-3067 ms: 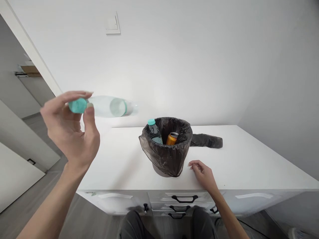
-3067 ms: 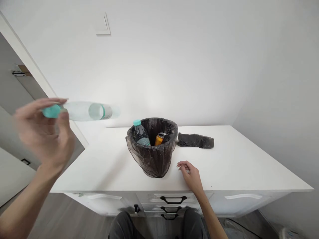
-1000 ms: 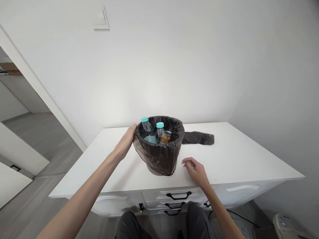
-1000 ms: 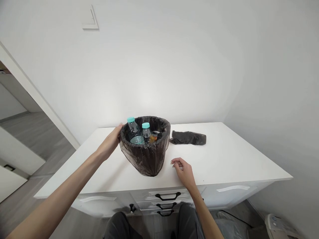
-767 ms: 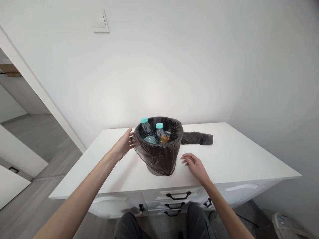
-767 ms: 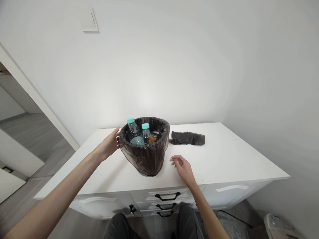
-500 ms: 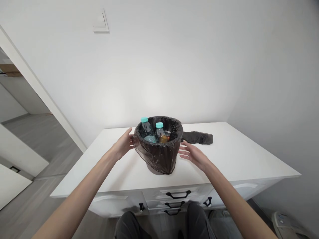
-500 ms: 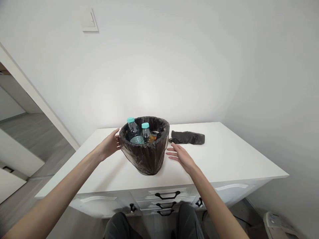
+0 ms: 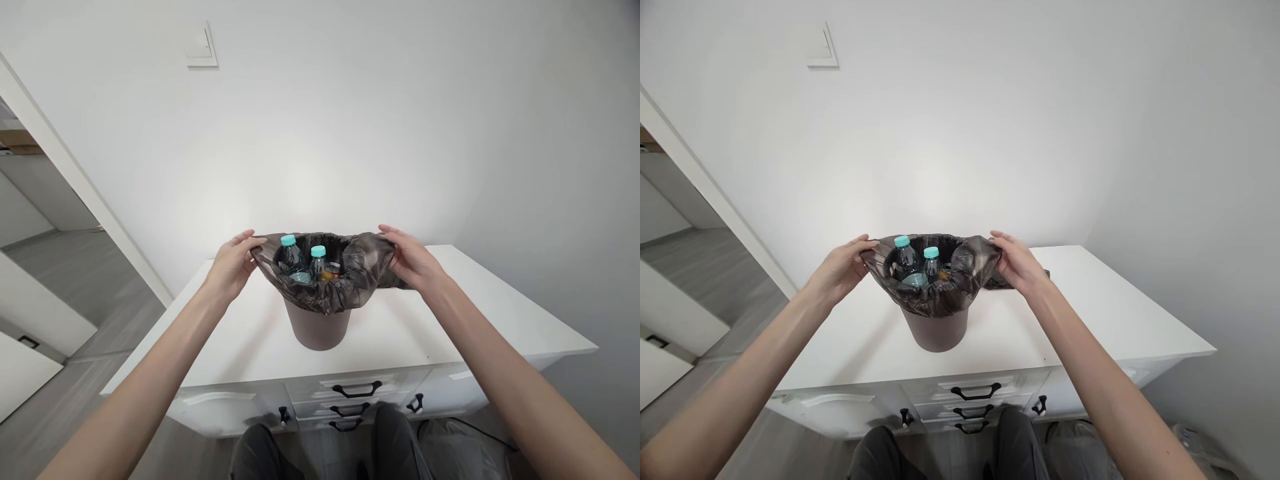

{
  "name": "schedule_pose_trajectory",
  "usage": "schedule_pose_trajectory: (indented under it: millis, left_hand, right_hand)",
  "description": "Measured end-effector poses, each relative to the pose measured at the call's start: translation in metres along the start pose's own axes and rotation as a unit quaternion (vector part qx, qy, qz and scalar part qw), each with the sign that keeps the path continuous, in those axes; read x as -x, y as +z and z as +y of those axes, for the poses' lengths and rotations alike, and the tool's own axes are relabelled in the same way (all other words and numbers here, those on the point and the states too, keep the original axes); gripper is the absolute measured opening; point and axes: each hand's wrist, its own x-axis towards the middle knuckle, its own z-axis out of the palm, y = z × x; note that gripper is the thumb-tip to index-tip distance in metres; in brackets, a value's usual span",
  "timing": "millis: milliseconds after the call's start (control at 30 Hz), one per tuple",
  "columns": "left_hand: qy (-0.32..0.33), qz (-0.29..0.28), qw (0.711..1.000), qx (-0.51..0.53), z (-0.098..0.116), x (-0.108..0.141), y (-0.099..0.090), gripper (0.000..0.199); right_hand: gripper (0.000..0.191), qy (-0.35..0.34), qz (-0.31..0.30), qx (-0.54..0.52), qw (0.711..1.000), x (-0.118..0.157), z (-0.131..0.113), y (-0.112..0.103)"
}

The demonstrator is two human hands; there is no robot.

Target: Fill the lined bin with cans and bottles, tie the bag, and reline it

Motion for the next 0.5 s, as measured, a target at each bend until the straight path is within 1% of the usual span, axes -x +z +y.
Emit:
schedule_pose_trajectory:
  millis: [67,133,267,400,500]
  left_hand:
    - [0.013,0.027,0.999,0.022,0.011,0.003,0.007,0.053]
    - [0.038,0.042,0.998,0.03,0.019,0.005,0.013,0.057]
    - [0.105,0.066,0.992,0.029,0.028,0.004,0.018,0.051]
    - [0.171,0.105,0.979,0.038,0.03,-0.002,0.015,0.045]
    - [0.207,0.129,0.969,0.044,0.035,-0.002,0.012,0.041]
  right_hand:
    - [0.032,-0.035,0.022,-0.01,0.999,0.002,-0.015,0.005]
    - [0.036,-0.064,0.032,-0.02,0.997,0.004,-0.028,0.007]
    - [0.038,-0.106,0.05,-0.047,0.992,0.007,-0.048,0.006]
    - [0.034,-0.138,0.073,-0.086,0.984,0.015,-0.064,-0.002]
    - [0.031,-0.165,0.082,-0.104,0.977,0.022,-0.073,-0.011]
